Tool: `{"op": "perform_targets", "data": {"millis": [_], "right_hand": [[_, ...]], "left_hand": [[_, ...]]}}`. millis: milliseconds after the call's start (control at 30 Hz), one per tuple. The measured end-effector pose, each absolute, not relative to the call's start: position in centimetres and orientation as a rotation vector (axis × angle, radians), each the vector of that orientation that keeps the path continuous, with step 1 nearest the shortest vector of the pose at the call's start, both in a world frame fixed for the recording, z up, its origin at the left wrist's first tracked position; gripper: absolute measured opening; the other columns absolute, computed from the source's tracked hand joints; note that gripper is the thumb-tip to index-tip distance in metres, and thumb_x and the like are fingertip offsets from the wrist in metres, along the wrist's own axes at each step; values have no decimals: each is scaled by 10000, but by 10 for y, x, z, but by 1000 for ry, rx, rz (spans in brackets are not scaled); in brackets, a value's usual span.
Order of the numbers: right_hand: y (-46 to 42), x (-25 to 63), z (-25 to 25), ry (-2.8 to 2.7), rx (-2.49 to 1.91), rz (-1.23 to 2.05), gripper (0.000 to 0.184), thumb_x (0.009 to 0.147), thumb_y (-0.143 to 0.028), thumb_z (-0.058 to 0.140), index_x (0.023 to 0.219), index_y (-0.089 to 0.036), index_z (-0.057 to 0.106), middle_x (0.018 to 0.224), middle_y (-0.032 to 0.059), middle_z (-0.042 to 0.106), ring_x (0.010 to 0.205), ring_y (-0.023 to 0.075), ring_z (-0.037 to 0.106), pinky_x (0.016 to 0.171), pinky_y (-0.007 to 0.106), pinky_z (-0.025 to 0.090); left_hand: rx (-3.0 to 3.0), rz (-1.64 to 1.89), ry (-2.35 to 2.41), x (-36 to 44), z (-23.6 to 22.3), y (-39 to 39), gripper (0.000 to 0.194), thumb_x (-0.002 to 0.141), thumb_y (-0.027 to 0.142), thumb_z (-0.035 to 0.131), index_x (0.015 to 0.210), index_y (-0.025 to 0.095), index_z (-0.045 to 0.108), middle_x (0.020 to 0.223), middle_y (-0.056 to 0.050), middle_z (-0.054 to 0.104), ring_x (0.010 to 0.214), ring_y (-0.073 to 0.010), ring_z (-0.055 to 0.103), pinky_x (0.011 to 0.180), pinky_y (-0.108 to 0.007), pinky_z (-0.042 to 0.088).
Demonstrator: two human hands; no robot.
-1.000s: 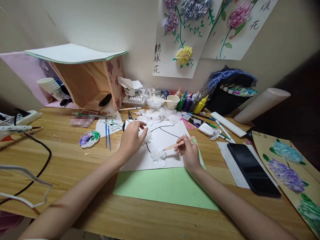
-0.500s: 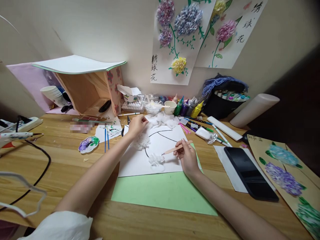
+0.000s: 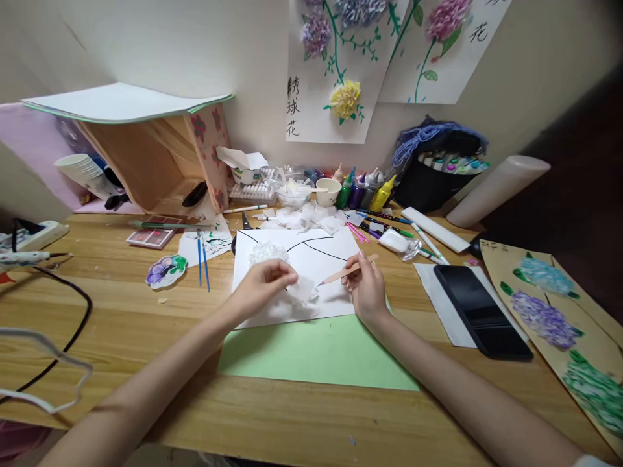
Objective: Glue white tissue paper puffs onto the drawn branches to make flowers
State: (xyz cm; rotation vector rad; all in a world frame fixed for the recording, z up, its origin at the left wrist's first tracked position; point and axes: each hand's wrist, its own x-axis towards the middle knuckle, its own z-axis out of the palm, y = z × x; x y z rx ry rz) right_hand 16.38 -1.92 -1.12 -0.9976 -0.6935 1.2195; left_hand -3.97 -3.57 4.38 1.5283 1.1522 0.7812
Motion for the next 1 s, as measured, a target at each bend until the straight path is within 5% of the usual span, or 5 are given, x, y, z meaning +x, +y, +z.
{"op": "perform_targets", "data": {"millis": [133, 400, 667, 1000], "right_hand": [[-17, 167, -12, -661, -968, 1213, 377, 746, -496, 583, 577, -170, 499, 451, -49, 484, 339, 47, 417, 330, 164, 283], [-31, 163, -6, -990, -941, 1128, 401, 861, -478, 452, 605, -174, 505, 443, -46, 461, 342, 60, 418, 347, 185, 294], [-53, 165, -4, -1627, -872, 652, 357, 926, -335, 353, 686, -194, 576, 578, 16, 569, 495, 117, 516, 511, 265, 416], [-52, 163, -3, -1873, -668, 304, 224, 906, -190, 378, 796, -200, 572, 596, 24, 596, 510, 130, 494, 501, 257, 394]], "left_hand": [[1914, 521, 1055, -30, 36, -58, 154, 828, 307, 540, 787, 179, 616, 756, 3, 618, 700, -112, 522, 639, -228, 383], [2513, 667, 1210, -18, 18, -56, 145, 871, 230, 470, 812, 176, 591, 789, -40, 615, 758, -159, 497, 658, -271, 391], [2546, 708, 1286, -21, 17, -53, 127, 852, 227, 469, 794, 183, 573, 762, -38, 586, 760, -169, 477, 668, -287, 397], [2457, 728, 1333, -21, 12, -51, 134, 873, 257, 449, 843, 181, 556, 810, -35, 579, 800, -168, 475, 716, -290, 385]]}}
